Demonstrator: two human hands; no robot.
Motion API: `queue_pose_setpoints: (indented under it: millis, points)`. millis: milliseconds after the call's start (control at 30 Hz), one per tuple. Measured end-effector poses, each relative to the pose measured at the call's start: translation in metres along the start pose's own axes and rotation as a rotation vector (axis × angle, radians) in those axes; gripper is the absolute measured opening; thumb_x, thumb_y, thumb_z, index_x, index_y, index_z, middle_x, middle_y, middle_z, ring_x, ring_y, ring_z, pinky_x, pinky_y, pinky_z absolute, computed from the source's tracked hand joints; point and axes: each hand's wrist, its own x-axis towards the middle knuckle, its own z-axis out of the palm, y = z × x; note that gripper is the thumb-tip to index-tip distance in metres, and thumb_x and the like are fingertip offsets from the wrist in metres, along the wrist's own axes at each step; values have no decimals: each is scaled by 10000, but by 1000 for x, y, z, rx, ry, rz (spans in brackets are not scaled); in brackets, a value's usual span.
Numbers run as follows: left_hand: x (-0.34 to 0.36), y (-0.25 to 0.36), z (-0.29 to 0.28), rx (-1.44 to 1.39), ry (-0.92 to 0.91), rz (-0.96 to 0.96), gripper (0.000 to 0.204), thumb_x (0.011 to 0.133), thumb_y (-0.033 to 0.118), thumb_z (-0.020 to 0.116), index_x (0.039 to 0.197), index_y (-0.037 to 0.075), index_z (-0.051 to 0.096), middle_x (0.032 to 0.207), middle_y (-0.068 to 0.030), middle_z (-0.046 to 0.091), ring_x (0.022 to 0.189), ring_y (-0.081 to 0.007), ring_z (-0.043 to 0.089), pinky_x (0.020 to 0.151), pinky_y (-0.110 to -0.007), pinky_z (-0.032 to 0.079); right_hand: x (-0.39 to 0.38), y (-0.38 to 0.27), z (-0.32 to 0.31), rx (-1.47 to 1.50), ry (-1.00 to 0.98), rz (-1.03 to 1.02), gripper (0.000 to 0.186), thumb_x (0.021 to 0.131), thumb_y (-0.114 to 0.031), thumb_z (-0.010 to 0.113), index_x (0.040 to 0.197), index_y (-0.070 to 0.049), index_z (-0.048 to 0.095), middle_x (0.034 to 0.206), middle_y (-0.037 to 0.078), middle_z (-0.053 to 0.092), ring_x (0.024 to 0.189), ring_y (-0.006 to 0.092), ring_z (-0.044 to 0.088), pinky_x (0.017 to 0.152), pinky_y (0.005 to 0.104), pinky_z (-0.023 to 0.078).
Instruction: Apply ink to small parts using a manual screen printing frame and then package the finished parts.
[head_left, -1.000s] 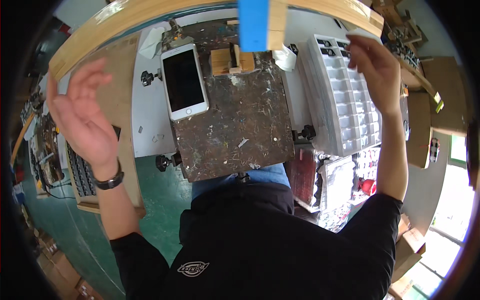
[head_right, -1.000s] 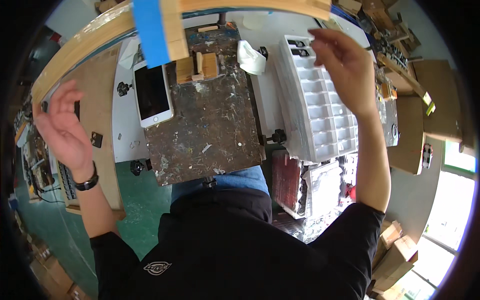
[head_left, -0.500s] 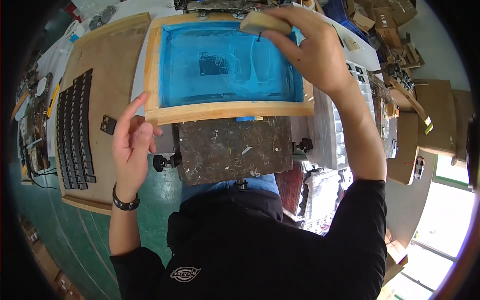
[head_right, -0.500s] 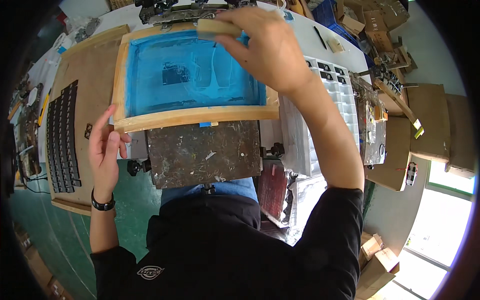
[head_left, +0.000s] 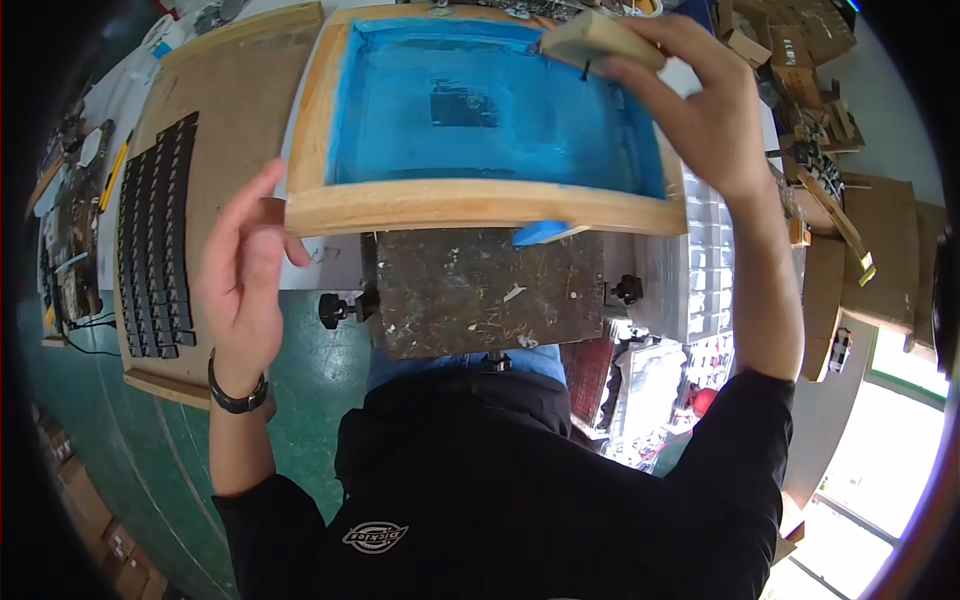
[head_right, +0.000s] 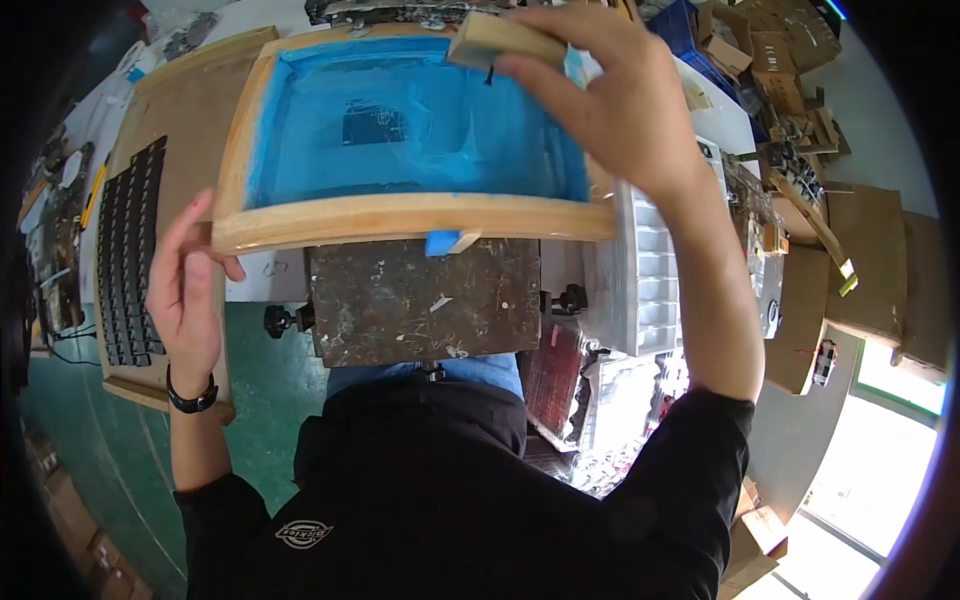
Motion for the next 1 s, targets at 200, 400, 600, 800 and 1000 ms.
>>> queue_pose_setpoints:
  millis: [200, 400, 600, 800, 1000]
  points:
    - [16, -33, -43, 841, -25, 157, 489, 1025, 140, 676, 1498, 35, 611, 1337, -165, 681, 1074, -290, 674, 976, -369, 538, 29, 56, -21, 328, 192, 420, 425, 933, -45, 777, 1350, -12, 700, 1102, 110, 720, 943, 205, 657, 875, 330, 554]
    - [8, -84, -76, 1120, -126, 36, 456, 967, 156, 725, 1409, 50, 688, 1369, -152, 688, 1221, -367, 639, 1071, -420, 510, -43, 83, -33, 342, 246, 175, 241, 972, -102, 793, 1200, -23, 794, 1038, 93, 792, 833, 150, 700, 703, 280, 530]
    - [15, -74, -72, 1062, -101, 22, 395, 942, 92, 736, 1331, 28, 725, 1363, -135, 698, 1222, -334, 659, 1070, -400, 518, -76, 46, 28, 273, -60, 483, 253, 1044, -210, 713, 1160, -10, 815, 827, 63, 761, 665, 103, 614, 610, 276, 487]
    - [36, -21, -20, 668, -11, 245, 455, 861, -38, 737, 1312, 21, 726, 1372, -113, 711, 1199, -282, 688, 1062, -373, 532, -20, 56, 96, 271, -77, 47, 309, 1018, -276, 699, 1145, -29, 834, 839, 74, 780, 629, 148, 613, 632, 338, 527]
    - [66, 10, 69, 282, -142, 306, 497, 831, -69, 754, 1319, 20, 720, 1409, -100, 705, 1234, -268, 680, 1074, -367, 527, -32, 27, 68, 648, -113, 329, 288, 1008, -241, 744, 1090, 23, 824, 809, 102, 769, 584, 145, 631, 577, 292, 523]
